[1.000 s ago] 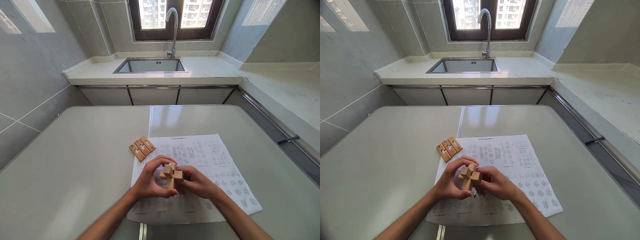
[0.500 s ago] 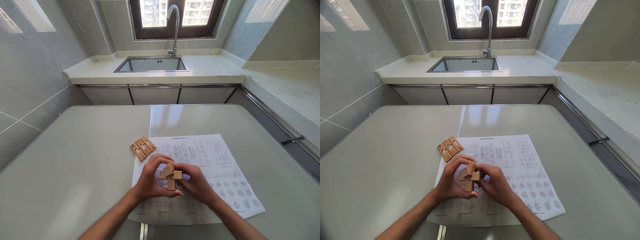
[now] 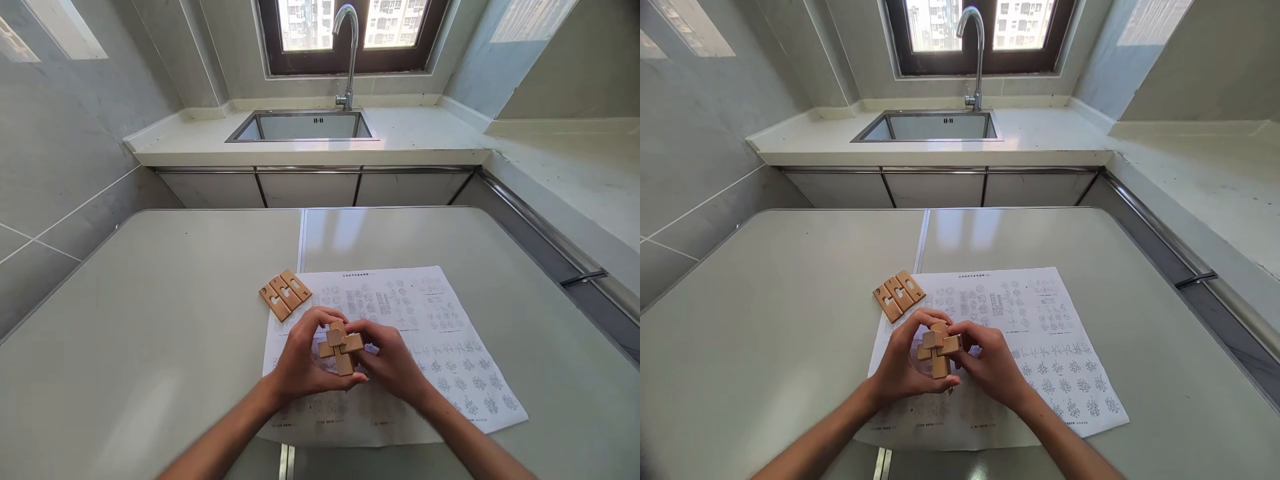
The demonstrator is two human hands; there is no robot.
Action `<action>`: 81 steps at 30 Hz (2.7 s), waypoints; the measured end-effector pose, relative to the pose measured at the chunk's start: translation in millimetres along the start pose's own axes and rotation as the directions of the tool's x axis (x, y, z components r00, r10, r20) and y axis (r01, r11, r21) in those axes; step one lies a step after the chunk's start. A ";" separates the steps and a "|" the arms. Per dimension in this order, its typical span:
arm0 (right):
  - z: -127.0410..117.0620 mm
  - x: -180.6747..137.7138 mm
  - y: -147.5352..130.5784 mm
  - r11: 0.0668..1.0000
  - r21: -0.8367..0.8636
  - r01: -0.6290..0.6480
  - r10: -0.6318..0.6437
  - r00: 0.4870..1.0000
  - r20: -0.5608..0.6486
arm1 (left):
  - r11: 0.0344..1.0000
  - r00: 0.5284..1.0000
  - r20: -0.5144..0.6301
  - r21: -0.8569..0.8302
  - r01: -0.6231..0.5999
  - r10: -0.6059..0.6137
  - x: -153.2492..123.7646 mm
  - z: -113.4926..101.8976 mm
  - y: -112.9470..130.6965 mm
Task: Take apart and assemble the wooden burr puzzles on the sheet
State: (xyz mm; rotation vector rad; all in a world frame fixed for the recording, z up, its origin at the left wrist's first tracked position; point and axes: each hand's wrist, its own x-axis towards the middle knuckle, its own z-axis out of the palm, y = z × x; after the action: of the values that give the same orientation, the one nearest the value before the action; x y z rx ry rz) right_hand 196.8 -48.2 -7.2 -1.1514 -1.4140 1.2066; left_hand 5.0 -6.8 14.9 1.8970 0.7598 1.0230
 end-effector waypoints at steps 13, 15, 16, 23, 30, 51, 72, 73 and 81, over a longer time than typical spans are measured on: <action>-13.4 7.0 -10.7 0.755 0.549 -0.360 0.124 0.899 0.420 | 0.996 0.999 -0.043 -0.086 -0.035 0.032 7.9 -10.7 1.8; -15.2 6.5 -13.8 0.791 0.496 -0.358 0.147 0.898 0.414 | 0.995 0.999 -0.049 -0.101 -0.020 0.015 7.7 -11.5 1.4; -16.1 6.3 -15.4 0.812 0.465 -0.353 0.157 0.899 0.408 | 0.994 0.999 -0.054 -0.107 -0.004 -0.002 7.6 -12.0 1.1; -15.2 5.6 -5.5 0.995 -0.101 0.023 -0.014 0.996 0.085 | 0.977 0.984 -0.088 -0.162 0.140 -0.156 6.8 -15.0 -1.8; -5.5 5.5 14.5 0.778 -0.552 0.300 -0.271 0.953 0.135 | 0.976 0.983 -0.069 -0.151 0.160 -0.172 7.4 -13.3 -1.7; -8.5 5.6 -6.5 0.847 -0.369 0.382 -0.382 0.921 0.077 | 0.998 0.998 0.045 -0.040 0.049 -0.047 9.1 -9.5 2.4; -28.5 2.3 -21.0 0.985 0.171 -0.021 -0.012 0.982 0.188 | 0.996 0.999 0.021 0.086 0.034 -0.036 13.2 -25.9 3.7; -28.2 2.8 -20.5 0.995 0.096 -0.006 -0.005 0.993 0.116 | 0.991 1.000 -0.002 0.135 0.020 -0.020 13.1 -27.0 3.0; -16.1 5.8 -0.1 0.782 -0.611 0.124 -0.241 0.964 -0.113 | 0.798 0.989 0.123 0.587 -0.135 0.078 13.7 -33.2 -1.0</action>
State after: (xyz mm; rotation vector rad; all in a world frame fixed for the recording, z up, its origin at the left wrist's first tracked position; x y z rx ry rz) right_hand 211.8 -40.3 -5.2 -1.4623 -1.7752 0.4870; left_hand -17.2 17.2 29.7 2.5332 1.0128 0.8042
